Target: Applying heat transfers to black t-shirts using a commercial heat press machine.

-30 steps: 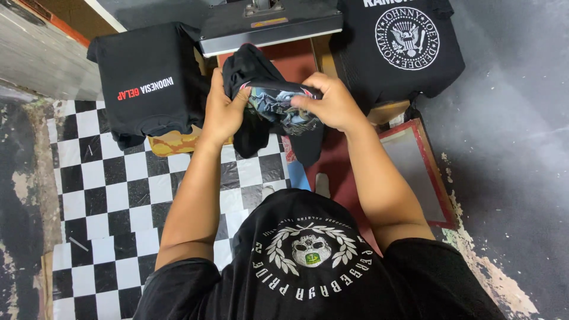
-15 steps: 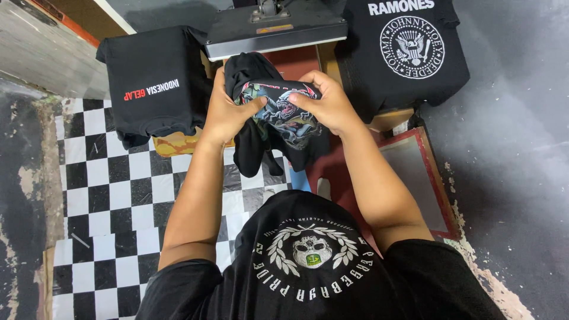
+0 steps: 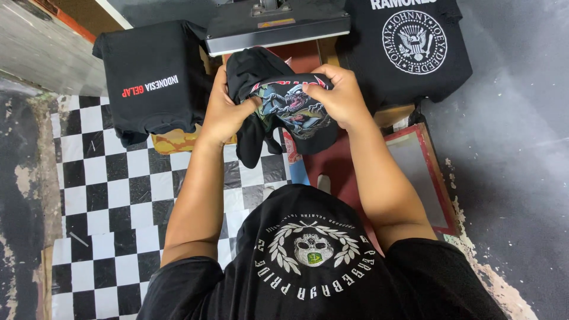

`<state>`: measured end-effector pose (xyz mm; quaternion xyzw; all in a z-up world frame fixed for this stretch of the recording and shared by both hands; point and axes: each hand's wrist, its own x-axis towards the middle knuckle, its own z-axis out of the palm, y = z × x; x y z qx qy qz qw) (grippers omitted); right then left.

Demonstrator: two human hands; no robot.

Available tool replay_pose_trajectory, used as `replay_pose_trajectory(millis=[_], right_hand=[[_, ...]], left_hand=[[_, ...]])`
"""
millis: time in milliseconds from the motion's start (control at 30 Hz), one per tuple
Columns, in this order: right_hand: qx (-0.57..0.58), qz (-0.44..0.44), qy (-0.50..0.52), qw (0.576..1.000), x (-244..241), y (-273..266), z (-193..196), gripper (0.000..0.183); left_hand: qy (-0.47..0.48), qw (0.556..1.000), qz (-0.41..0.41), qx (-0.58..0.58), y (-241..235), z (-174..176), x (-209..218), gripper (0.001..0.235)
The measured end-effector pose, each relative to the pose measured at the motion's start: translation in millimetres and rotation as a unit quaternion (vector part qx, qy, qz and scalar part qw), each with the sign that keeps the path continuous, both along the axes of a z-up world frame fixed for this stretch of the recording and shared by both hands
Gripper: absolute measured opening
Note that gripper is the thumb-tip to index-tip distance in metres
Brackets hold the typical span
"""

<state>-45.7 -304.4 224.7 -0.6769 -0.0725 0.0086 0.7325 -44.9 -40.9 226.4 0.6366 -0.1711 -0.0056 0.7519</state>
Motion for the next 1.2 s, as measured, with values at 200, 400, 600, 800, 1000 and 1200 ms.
replay_pose_trajectory(millis=[200,400,600,800,1000,1200], right_hand=[[0.064,0.013,0.025,0.998,3.4,-8.2,-9.0,0.007],[0.061,0.012,0.022,0.998,0.9,-6.9,-10.3,0.014],[0.053,0.004,0.026,0.998,-4.8,-0.8,-2.3,0.021],[0.049,0.007,0.019,0.999,-7.3,-3.5,-8.9,0.026],[0.022,-0.007,0.018,1.000,-7.9,-1.6,-4.7,0.027],[0.015,-0.004,0.015,1.000,-7.7,-1.1,-5.4,0.025]], left_hand=[[0.011,1.000,0.004,-0.019,-1.8,-0.9,-4.7,0.057],[0.022,0.999,0.009,-0.046,-9.6,-2.6,-7.0,0.045],[0.012,0.999,0.033,-0.008,-19.9,10.5,-17.7,0.050],[-0.023,0.998,0.051,0.009,-26.3,12.8,-22.3,0.058],[0.013,0.996,0.091,0.023,-28.7,13.7,-20.7,0.052],[0.020,0.996,0.088,0.009,-25.5,8.7,-21.7,0.048]])
